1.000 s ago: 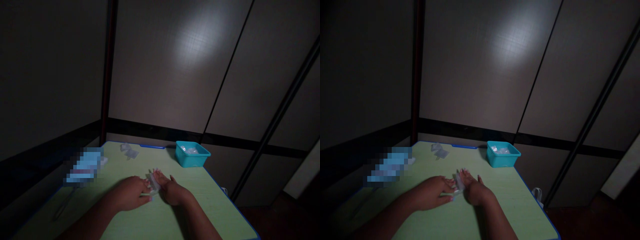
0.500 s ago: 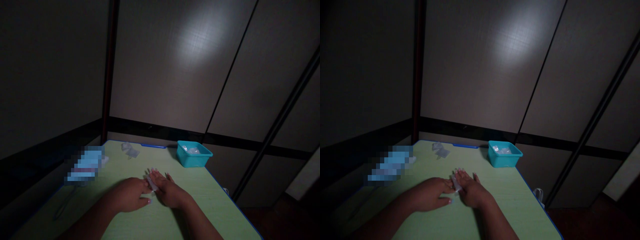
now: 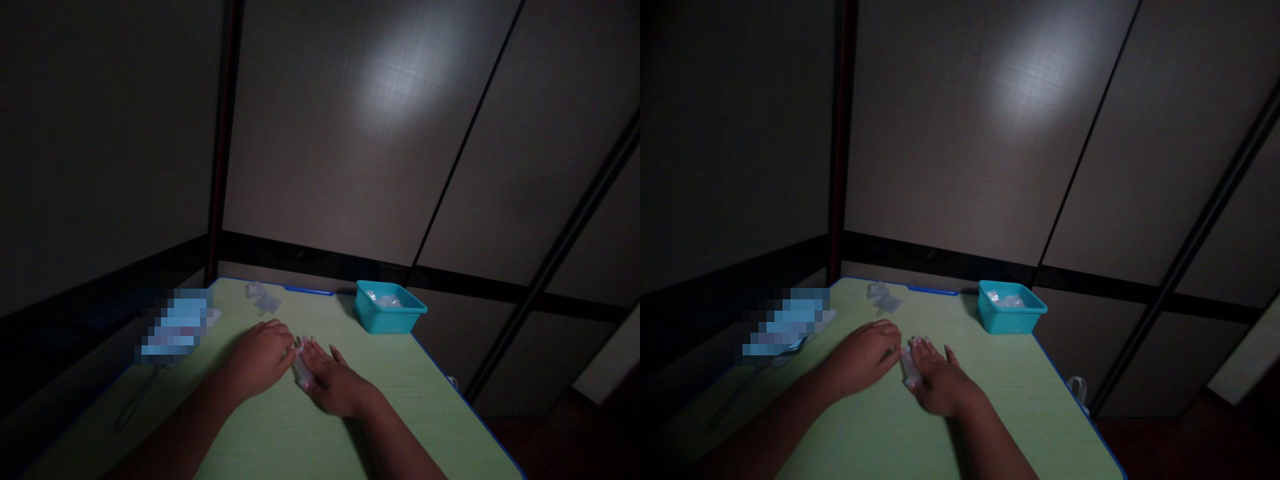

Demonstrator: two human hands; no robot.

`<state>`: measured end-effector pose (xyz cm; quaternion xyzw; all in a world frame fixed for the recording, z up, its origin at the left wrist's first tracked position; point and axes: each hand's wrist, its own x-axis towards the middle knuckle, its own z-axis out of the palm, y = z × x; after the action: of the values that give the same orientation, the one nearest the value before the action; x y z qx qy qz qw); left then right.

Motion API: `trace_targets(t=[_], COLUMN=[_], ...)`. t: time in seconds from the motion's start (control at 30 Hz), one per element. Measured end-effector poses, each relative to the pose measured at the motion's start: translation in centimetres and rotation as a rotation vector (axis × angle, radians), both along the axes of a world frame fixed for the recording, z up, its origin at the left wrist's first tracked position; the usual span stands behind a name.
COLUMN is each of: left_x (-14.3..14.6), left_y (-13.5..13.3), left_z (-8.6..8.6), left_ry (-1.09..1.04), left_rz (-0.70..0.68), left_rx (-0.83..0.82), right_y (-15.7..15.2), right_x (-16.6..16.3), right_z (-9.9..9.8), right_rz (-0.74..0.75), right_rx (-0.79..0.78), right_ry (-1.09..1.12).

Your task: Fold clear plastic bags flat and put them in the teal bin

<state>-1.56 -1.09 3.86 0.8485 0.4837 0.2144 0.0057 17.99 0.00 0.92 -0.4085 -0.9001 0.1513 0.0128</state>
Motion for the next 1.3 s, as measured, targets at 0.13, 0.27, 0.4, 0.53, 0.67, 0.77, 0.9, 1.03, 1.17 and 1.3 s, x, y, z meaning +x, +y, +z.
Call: trace_targets(t=[0.13,0.27,0.4,0.53,0.67,0.77,0.9,1.03,1.17,1.3], left_x=[-0.1,0.2,0.9,1.5,1.8,1.8,1.8,1.7,1.5,1.5], left_y=[0.3,0.3,0.3,0.7,1.2,1.3,1.4,1.7,1.9,2.0], left_z=[-0.7,-1.5,-2.1,-2.9,-3.6,-3.8,-4.1,-4.4,-4.7,-4.7], left_ry=[0.036,0.049,0.022,-0.007,0.008,0.017,0.005,0.007,0.009,0.006], left_rz=[-0.013,-0.007,0.013,0.043,0.066,0.064,0.047,0.055,0.056,0.039], left_rx=[0.036,-0.002,0.003,0.018,-0.005,-0.007,0.01,0.016,-0.006,-0.005], right_y=[-0.3,-0.3,-0.1,0.2,0.2,0.2,0.6,1.0,1.1,1.9], right_x=[-0.2,-0.2,-0.1,0.1,0.2,0.2,0.2,0.5,0.8,1.0], right_z=[0.4,0.5,0.2,0.0,0.0,0.2,-0.1,-0.7,-1.1,-1.3], right_rz=[0.002,0.001,-0.006,-0.015,-0.025,-0.083,-0.131,-0.109,-0.167,-0.223], right_rx=[-0.018,-0.027,-0.047,-0.071,-0.071,-0.003,0.056,0.014,0.038,0.089], right_ry=[0.004,0.007,0.023,0.042,0.071,0.142,0.168,0.081,0.052,0.152])
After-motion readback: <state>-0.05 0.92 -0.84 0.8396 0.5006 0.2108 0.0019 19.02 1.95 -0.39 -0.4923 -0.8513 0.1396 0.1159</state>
